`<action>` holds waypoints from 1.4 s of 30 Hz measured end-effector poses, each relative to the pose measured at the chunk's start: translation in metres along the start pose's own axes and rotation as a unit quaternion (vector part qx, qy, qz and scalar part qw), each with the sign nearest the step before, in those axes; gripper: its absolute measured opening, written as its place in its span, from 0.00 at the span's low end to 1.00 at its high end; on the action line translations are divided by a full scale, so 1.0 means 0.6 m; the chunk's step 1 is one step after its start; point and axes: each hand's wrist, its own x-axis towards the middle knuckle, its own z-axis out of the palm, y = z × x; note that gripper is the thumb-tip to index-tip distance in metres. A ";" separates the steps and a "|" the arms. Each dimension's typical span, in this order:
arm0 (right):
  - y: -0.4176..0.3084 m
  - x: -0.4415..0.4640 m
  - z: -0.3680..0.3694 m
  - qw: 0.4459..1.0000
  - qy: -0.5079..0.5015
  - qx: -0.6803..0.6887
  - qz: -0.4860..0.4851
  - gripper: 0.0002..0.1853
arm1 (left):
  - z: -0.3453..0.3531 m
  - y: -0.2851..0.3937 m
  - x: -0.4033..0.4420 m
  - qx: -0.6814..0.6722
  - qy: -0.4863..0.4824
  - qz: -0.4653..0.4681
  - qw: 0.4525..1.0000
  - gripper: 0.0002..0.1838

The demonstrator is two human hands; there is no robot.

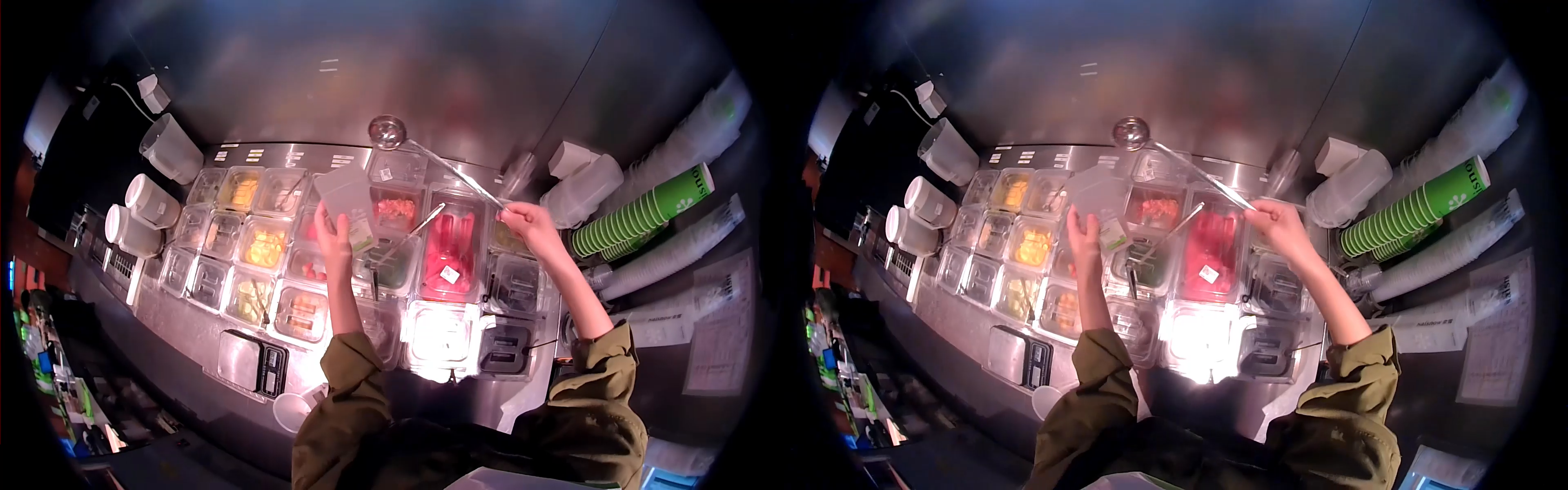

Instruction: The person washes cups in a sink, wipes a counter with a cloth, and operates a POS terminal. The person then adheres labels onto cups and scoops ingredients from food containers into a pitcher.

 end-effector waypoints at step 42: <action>0.259 0.509 0.281 0.769 -0.026 -0.587 -0.253 0.15 | -0.080 0.053 -0.234 0.060 0.110 -0.063 0.990 0.31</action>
